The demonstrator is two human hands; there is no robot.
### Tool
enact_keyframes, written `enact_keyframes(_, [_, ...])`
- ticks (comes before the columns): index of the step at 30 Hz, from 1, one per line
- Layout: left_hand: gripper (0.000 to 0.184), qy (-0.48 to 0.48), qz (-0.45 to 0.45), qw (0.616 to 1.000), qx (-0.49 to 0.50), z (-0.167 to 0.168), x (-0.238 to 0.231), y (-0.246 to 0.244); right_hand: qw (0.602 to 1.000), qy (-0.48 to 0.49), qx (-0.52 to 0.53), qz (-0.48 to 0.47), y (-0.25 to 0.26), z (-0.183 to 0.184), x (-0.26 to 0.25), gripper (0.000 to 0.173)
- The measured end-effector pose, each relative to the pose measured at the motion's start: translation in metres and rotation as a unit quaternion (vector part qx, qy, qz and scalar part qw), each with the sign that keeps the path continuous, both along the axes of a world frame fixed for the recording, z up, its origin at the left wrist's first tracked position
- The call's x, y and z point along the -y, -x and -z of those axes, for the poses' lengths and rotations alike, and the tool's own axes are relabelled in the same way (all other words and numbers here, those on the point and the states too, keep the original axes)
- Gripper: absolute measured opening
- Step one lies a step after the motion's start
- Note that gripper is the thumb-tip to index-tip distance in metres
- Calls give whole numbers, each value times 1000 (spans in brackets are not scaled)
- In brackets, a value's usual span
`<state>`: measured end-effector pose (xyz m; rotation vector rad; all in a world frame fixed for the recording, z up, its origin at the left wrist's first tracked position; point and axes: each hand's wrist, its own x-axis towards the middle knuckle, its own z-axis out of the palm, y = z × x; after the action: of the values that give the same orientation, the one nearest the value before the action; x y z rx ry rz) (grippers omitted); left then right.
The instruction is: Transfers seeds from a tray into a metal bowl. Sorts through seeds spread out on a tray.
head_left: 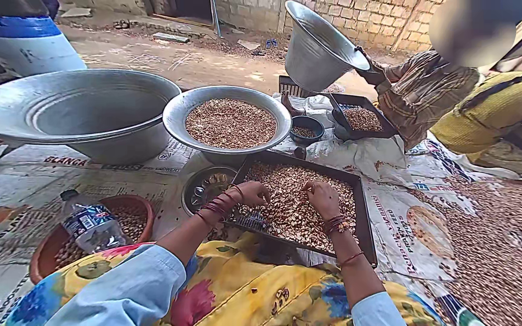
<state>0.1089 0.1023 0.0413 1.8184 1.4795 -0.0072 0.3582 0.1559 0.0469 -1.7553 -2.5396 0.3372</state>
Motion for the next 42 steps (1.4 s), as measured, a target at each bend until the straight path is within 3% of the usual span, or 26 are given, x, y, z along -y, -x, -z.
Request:
enact_keyframes(5, [28,-3,-11,1000,-3,3,1,2,999,25,3,21,0,1,-2,28])
enact_keyframes(8, [29,-26,-40,999,10,2,0,4,995,53,-81,-14,-8,-6,9,27])
enact_keyframes(10, [30,-60,-90,994,10,2,-2,8,957,146,-217,-125,-16,-13,24,21])
enact_keyframes(12, [35,-94,-145,985,-14,1,-2,13,878,284,-319,-218,-25,-16,33,22])
enact_keyframes(13, [37,-107,-168,980,-31,2,-3,15,874,301,-316,-212,-32,-18,33,26])
enact_keyframes(14, [39,-115,-180,975,-53,3,-3,17,903,274,-280,-173,-40,-19,30,28])
enact_keyframes(16, [42,-118,-181,971,-102,6,-2,13,974,185,-128,-33,-53,-19,19,35])
enact_keyframes(18, [46,-105,-156,971,-150,9,1,0,982,175,16,73,-60,-10,11,45])
enact_keyframes(21, [51,-83,-98,979,-157,18,7,-29,964,259,42,48,-50,7,18,68])
enact_keyframes(24, [53,-49,-57,994,-81,24,11,-56,963,265,-19,-41,-15,10,37,86])
enact_keyframes(25, [53,-34,-52,997,-52,23,12,-61,961,261,-63,-67,-7,10,41,86])
enact_keyframes(28, [49,-16,-50,999,-5,9,13,-54,934,255,-222,-115,2,3,43,58])
enact_keyframes(31, [62,-67,-100,988,92,-24,13,-27,922,216,-304,-101,-9,-3,35,46])
enact_keyframes(33, [62,-122,-215,932,266,-54,12,-9,921,202,-321,-84,-20,0,29,43])
enact_keyframes(35, [61,-161,-359,798,457,-85,5,7,925,200,-312,-84,-27,7,25,41])
enact_keyframes(38, [69,-194,-491,611,590,-125,-11,33,929,201,-290,-110,-29,16,23,44])
enact_keyframes(40, [82,-199,-542,557,597,-143,-18,42,929,205,-282,-120,-28,20,22,45])
enact_keyframes(42, [88,-205,-556,544,594,-148,-25,47,931,207,-272,-129,-30,20,21,46])
